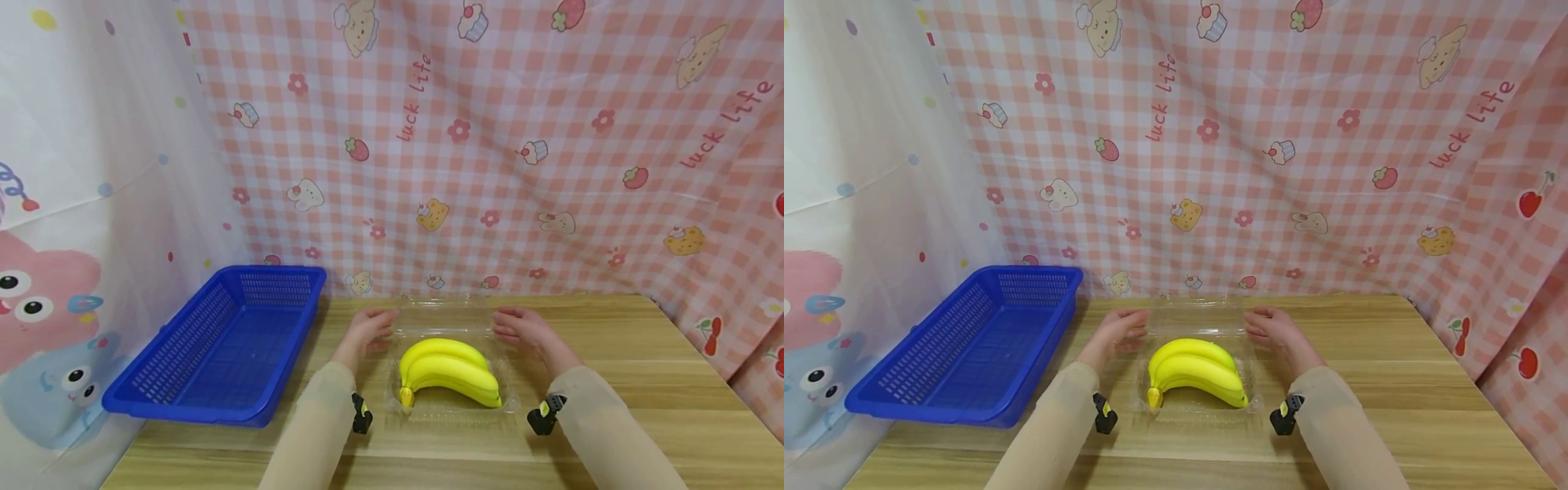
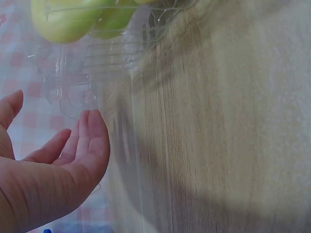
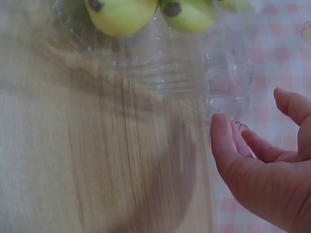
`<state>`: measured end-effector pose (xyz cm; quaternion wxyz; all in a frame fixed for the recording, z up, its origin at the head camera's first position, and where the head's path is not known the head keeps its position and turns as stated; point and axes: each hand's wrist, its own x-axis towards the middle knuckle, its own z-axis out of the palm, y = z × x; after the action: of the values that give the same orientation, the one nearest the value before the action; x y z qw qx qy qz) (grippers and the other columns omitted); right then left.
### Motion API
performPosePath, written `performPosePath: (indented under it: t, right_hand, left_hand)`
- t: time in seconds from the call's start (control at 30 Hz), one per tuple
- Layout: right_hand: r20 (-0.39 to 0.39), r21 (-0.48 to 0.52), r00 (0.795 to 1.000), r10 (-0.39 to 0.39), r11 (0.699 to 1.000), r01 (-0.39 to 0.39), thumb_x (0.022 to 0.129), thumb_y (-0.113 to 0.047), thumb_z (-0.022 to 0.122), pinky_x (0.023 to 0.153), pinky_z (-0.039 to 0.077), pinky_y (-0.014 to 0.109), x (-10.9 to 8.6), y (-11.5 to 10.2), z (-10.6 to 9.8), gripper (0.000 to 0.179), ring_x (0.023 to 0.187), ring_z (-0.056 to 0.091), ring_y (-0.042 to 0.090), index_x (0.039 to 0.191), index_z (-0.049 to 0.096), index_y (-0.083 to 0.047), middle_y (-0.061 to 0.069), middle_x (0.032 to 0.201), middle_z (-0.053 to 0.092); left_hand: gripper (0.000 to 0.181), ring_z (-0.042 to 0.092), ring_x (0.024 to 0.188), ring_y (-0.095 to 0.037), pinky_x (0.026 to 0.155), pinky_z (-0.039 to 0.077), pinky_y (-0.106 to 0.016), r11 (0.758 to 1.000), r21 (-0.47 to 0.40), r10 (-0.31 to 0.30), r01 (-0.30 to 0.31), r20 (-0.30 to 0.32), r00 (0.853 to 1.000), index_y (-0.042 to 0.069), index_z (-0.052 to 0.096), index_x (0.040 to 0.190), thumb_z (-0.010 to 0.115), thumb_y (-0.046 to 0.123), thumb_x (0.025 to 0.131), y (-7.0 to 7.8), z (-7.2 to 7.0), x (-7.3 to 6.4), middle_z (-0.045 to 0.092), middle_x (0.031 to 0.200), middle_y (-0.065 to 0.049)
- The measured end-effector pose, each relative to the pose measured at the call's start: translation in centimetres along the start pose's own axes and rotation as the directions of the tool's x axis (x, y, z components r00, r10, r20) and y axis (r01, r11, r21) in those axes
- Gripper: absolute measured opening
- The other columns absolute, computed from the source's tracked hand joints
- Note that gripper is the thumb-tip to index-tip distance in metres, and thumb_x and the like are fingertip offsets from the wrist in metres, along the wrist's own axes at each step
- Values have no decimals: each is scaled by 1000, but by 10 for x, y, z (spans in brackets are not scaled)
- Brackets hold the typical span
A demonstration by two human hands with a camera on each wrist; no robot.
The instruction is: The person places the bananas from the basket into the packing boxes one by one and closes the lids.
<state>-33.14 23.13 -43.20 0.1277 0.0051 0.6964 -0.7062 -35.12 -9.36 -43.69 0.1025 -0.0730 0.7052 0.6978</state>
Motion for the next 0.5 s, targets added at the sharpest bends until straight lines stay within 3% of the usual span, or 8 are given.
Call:
performPosePath:
  t: [0.13, 0.33, 0.5]
  right_hand:
    - [23, 33, 1000, 4, 999, -4, 102, -12, 51, 88, 54, 29, 3, -1, 0, 68, 94, 64, 11, 148, 12, 18, 30, 139, 42]
    - [20, 70, 1000, 4, 998, -5, 102, -10, 53, 86, 55, 28, 3, -5, 1, 69, 89, 66, 10, 149, 11, 17, 6, 106, 59]
    - [13, 95, 1000, -18, 995, 17, 102, -9, 52, 87, 55, 27, 3, -6, 1, 68, 84, 64, 7, 150, 10, 16, 3, 104, 58]
  left_hand:
    - [67, 53, 123, -41, 92, 52, -49, 1000, -7, 2, -2, 12, 1000, -8, 40, 141, 71, 26, 92, -1, 0, 1, 51, 136, -29]
    - [65, 51, 125, -40, 94, 51, -48, 999, -41, 14, -13, 35, 999, -6, 42, 142, 69, 26, 93, 1, 1, 3, 49, 140, -25]
    - [66, 53, 122, -37, 89, 54, -44, 998, -64, 25, -24, 20, 999, -4, 43, 143, 71, 27, 92, 4, 3, 3, 52, 138, -23]
